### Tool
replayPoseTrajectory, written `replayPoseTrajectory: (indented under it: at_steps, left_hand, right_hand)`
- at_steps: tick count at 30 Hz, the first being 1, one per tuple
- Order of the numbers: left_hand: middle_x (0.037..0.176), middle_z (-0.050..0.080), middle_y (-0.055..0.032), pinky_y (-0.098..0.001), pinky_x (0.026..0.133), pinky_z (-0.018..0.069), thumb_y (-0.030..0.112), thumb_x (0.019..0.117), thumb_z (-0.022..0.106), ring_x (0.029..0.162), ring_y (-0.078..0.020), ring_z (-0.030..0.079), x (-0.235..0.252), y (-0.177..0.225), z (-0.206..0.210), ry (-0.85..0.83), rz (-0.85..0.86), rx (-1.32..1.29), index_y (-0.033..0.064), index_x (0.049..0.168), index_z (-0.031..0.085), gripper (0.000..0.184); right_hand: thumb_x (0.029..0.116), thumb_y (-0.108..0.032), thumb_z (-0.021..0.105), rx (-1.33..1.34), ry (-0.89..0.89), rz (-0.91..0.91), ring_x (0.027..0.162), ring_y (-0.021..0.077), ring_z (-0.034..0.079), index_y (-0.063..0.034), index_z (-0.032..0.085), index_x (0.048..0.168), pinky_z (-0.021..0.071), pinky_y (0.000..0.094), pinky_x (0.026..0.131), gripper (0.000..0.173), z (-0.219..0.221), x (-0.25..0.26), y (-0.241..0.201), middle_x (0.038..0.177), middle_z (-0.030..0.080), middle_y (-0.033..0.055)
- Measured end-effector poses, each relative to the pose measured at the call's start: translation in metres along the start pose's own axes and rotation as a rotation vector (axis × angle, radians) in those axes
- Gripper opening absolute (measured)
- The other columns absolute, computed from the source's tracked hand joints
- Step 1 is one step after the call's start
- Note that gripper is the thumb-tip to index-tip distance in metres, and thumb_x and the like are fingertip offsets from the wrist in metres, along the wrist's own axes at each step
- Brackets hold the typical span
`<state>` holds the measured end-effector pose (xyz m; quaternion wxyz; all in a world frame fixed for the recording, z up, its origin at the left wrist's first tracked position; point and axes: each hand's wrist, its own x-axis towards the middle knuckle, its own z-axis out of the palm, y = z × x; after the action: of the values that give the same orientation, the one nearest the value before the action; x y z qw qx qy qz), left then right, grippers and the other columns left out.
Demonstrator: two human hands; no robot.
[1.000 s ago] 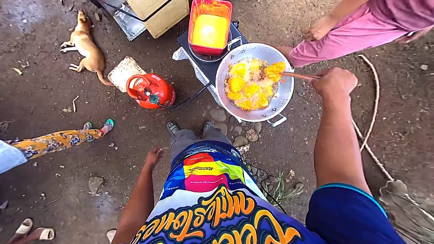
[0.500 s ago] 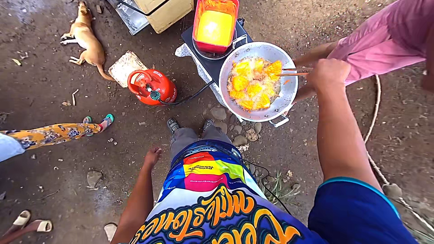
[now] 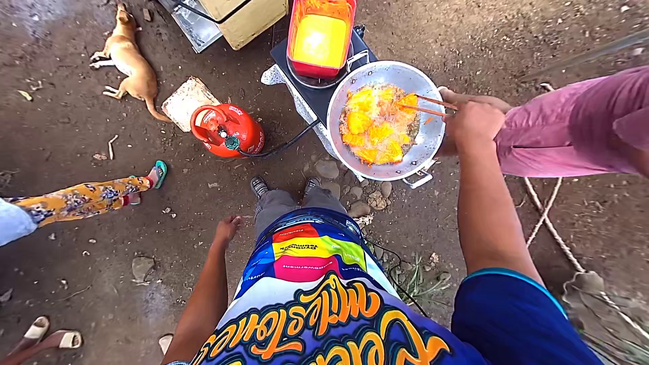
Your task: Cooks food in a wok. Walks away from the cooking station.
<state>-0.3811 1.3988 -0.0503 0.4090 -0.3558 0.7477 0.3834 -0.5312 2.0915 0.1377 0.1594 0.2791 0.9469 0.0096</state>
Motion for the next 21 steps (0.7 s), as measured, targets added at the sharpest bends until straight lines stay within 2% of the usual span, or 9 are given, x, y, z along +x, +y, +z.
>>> replayPoseTrajectory:
  at_steps: [1, 4, 6, 8, 9, 16, 21]
  left_hand:
    - [0.123, 0.069, -0.0148, -0.0434, 0.09, 0.0566, 0.026, 0.1093, 0.051, 0.102, -0.0236, 0.07, 0.001, 0.0, -0.001, 0.0, 0.003, 0.004, 0.0047, 0.137, 0.059, 0.036]
    - [0.123, 0.069, -0.0152, -0.0438, 0.09, 0.0567, 0.026, 0.1094, 0.052, 0.102, -0.0243, 0.07, 0.005, -0.002, -0.002, 0.0, 0.001, 0.006, 0.0048, 0.137, 0.059, 0.035]
    - [0.124, 0.068, -0.0165, -0.0441, 0.09, 0.0567, 0.024, 0.1091, 0.052, 0.103, -0.025, 0.07, 0.006, -0.004, -0.002, -0.001, 0.005, 0.0, 0.0039, 0.137, 0.058, 0.035]
    - [0.125, 0.068, -0.017, -0.0447, 0.09, 0.0567, 0.024, 0.1089, 0.052, 0.103, -0.0256, 0.07, 0.005, -0.006, -0.001, -0.006, 0.009, -0.004, 0.0035, 0.138, 0.057, 0.036]
    - [0.126, 0.067, -0.0173, -0.0449, 0.091, 0.0562, 0.024, 0.109, 0.052, 0.105, -0.0258, 0.069, 0.005, -0.006, 0.0, -0.013, 0.007, -0.004, 0.0034, 0.139, 0.057, 0.037]
    - [0.125, 0.068, -0.0163, -0.0438, 0.089, 0.0562, 0.025, 0.1095, 0.051, 0.101, -0.0248, 0.07, 0.002, -0.004, 0.001, -0.021, -0.023, 0.028, 0.0039, 0.138, 0.057, 0.036]
    - [0.124, 0.068, -0.0162, -0.0435, 0.088, 0.0562, 0.026, 0.1098, 0.05, 0.1, -0.0244, 0.07, 0.007, 0.007, 0.003, -0.035, -0.009, 0.059, 0.0045, 0.139, 0.057, 0.037]
  right_hand:
    - [0.0954, -0.029, 0.068, 0.003, 0.012, 0.013, 0.116, 0.0587, 0.059, 0.001, 0.068, 0.124, 0.0441, 0.0802, 0.088, 0.041, -0.002, -0.004, 0.001, 0.123, 0.064, 0.035]
    - [0.0956, -0.034, 0.068, 0.056, -0.001, 0.036, 0.109, 0.0609, 0.061, 0.0004, 0.069, 0.119, 0.0442, 0.0816, 0.081, 0.041, -0.01, -0.023, 0.003, 0.116, 0.065, 0.037]
    - [0.0948, -0.038, 0.07, 0.101, -0.06, 0.03, 0.108, 0.062, 0.06, -0.0046, 0.07, 0.122, 0.0424, 0.0831, 0.082, 0.043, -0.01, -0.037, 0.007, 0.115, 0.066, 0.037]
    - [0.0941, -0.04, 0.072, 0.111, -0.128, 0.012, 0.11, 0.0591, 0.061, -0.0123, 0.071, 0.128, 0.0418, 0.0822, 0.087, 0.043, -0.006, -0.053, 0.01, 0.116, 0.068, 0.0332]
    - [0.094, -0.039, 0.073, 0.108, -0.151, 0.009, 0.11, 0.059, 0.061, -0.0128, 0.071, 0.129, 0.0419, 0.0818, 0.087, 0.044, -0.004, -0.062, 0.01, 0.116, 0.068, 0.0329]
    - [0.0908, -0.032, 0.078, 0.064, -0.122, 0.045, 0.102, 0.0592, 0.064, -0.01, 0.072, 0.121, 0.0459, 0.0792, 0.076, 0.038, -0.001, -0.119, 0.022, 0.11, 0.069, 0.0329]
    - [0.0906, -0.024, 0.078, 0.079, -0.123, 0.031, 0.105, 0.0575, 0.064, -0.0069, 0.071, 0.122, 0.0467, 0.0793, 0.079, 0.036, 0.01, -0.138, 0.024, 0.118, 0.068, 0.0305]
